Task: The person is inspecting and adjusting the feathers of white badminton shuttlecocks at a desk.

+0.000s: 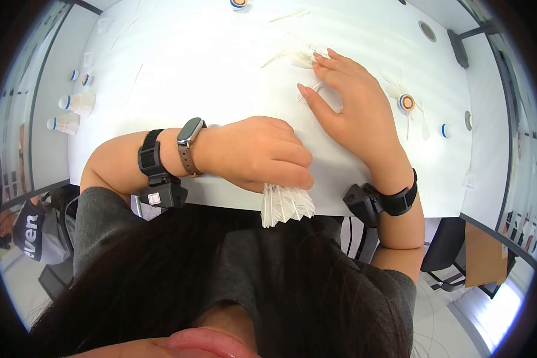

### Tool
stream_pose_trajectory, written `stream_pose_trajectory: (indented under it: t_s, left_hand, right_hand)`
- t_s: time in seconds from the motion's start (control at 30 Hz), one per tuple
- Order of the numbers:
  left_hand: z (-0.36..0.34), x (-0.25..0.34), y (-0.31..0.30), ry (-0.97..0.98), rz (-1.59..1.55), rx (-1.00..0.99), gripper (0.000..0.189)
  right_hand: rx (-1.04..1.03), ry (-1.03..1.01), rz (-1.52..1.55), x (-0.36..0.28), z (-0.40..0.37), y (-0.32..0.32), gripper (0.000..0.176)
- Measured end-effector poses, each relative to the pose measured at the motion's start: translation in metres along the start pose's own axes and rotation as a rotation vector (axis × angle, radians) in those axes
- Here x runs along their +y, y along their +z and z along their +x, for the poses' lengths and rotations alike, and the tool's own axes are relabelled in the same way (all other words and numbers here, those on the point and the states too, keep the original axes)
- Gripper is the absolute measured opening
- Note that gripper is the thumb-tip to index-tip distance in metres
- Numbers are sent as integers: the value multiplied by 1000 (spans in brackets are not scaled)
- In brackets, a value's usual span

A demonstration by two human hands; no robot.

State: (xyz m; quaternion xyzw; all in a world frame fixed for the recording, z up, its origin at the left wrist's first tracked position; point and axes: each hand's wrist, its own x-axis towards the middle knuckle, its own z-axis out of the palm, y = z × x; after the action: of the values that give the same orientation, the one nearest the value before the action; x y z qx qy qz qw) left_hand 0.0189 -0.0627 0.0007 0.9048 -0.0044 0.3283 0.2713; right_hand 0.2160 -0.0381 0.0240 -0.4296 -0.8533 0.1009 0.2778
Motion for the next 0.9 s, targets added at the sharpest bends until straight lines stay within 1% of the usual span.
stream_pose_trajectory:
  t_s: [0.13, 0.23, 0.4, 0.5, 0.53, 0.63, 0.73, 0.83, 0.9]
  left_hand:
    - [0, -2, 1, 6, 4, 0, 19]
    - [-1, -1, 2, 1, -4, 0, 19]
    - [0, -2, 1, 3, 3, -6, 20]
    - [0, -2, 0, 3, -1, -8, 19]
    - [0, -3, 0, 4, 3, -10, 20]
    - [0, -2, 2, -6, 14, -11, 20]
    - [0, -2, 2, -5, -10, 5, 19]
    - [0, -2, 3, -1, 6, -1, 19]
    - [0, -2, 3, -3, 16, -12, 20]
  right_hand:
    - [21, 85, 37, 2, 0, 1, 27]
    - [109, -24, -108, 6, 1, 0, 25]
    - [79, 31, -217, 13, -2, 5, 23]
    - [111, -6, -233, 16, 1, 7, 21]
    - [138, -22, -206, 17, 2, 8, 16]
    - [109, -1, -185, 13, 5, 6, 15]
    - [51, 19, -219, 9, 5, 8, 19]
    - [18, -67, -257, 12, 7, 10, 20]
    - [11, -90, -292, 15, 6, 14, 17]
